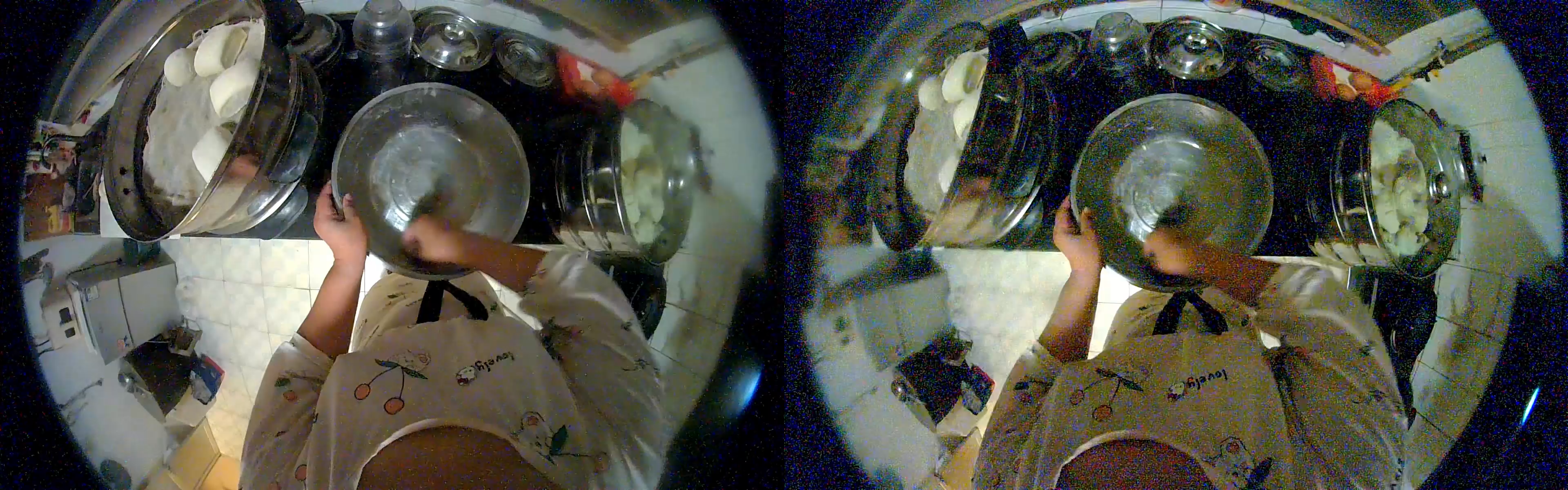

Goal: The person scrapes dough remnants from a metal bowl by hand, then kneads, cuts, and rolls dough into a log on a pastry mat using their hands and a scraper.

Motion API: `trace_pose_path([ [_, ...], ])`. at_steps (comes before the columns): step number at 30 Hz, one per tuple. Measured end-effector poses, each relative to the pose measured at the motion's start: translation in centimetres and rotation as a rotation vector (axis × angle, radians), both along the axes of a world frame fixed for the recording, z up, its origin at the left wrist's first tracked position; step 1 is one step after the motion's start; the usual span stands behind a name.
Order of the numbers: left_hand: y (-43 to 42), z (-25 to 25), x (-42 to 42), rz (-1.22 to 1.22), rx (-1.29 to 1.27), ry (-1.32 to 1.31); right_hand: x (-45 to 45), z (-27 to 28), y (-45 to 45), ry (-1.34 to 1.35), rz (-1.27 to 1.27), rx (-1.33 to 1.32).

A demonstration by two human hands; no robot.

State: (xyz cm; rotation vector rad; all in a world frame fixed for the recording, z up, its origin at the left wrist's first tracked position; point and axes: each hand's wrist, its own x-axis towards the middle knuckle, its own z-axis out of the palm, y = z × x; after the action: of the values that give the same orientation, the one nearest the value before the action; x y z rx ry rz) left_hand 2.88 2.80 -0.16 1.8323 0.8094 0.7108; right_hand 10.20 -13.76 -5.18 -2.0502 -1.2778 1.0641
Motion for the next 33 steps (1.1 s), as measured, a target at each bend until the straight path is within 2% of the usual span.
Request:
trace_pose_path([
  [1,0.2,0.5,0.0,-0.014,0.062,0.058,-1.0,-0.9,1.1,0.051,-0.116,0.182],
  [2,0.6,0.8,0.1,-0.028,0.122,0.114,-1.6,-0.5,1.4,0.136,-0.176,0.215],
  [3,1.7,-1.6,-0.1,-0.040,0.074,0.027,-2.0,-0.1,1.4,0.223,-0.236,0.247],
  [4,1.5,-0.9,-0.2,-0.045,0.040,0.044,-1.5,0.8,0.3,0.307,-0.186,0.154],
  [6,1.3,0.5,-0.4,-0.052,0.027,0.071,0.5,4.5,-3.4,-0.008,0.048,-0.168],
  [8,1.1,1.3,-0.5,-0.056,0.071,0.099,2.9,9.2,-4.9,0.008,-0.373,-0.340],
  [9,1.0,0.9,-0.5,-0.044,0.068,0.056,4.4,9.4,-6.3,-0.349,-0.304,-0.192],
  [11,1.0,-0.2,-0.5,-0.020,0.064,-0.021,5.7,8.1,-7.0,-0.778,-0.147,-0.220],
  [13,1.1,0.9,-0.2,-0.029,0.087,0.071,5.8,5.9,-6.9,-0.928,0.001,-0.588],
  [14,1.1,1.2,0.0,-0.033,0.100,0.115,4.7,5.6,-6.4,-0.731,-0.045,-0.584],
  [16,1.1,0.8,0.4,-0.046,0.099,0.017,0.8,6.7,-3.9,-0.336,-0.127,-0.559],
  [19,1.2,0.0,0.2,-0.071,0.068,-0.005,1.3,2.8,-6.4,-0.294,0.016,-0.221],
  [20,1.2,-0.1,0.2,-0.086,0.053,0.008,2.5,-1.1,-7.9,-0.727,0.028,-0.374],
  [22,1.4,0.1,0.2,-0.114,0.065,0.004,7.8,3.3,-6.7,-0.816,-0.120,-0.375],
  [25,1.8,0.8,0.8,-0.132,-0.041,0.058,10.0,2.2,-7.9,-0.852,-0.172,-0.529],
  [27,1.8,0.7,2.2,-0.133,-0.116,0.024,5.8,1.7,-6.6,-0.622,0.024,-0.761],
  [29,2.3,-0.1,3.2,-0.109,-0.143,-0.088,1.1,3.5,-5.4,-0.326,-0.101,-0.363],
  [31,2.2,0.2,2.4,-0.118,-0.208,-0.162,0.1,4.6,-3.7,-0.046,-0.164,-0.242],
  [33,1.6,0.8,1.8,-0.145,-0.272,-0.235,0.0,4.4,-3.5,-0.096,-0.286,-0.129],
])
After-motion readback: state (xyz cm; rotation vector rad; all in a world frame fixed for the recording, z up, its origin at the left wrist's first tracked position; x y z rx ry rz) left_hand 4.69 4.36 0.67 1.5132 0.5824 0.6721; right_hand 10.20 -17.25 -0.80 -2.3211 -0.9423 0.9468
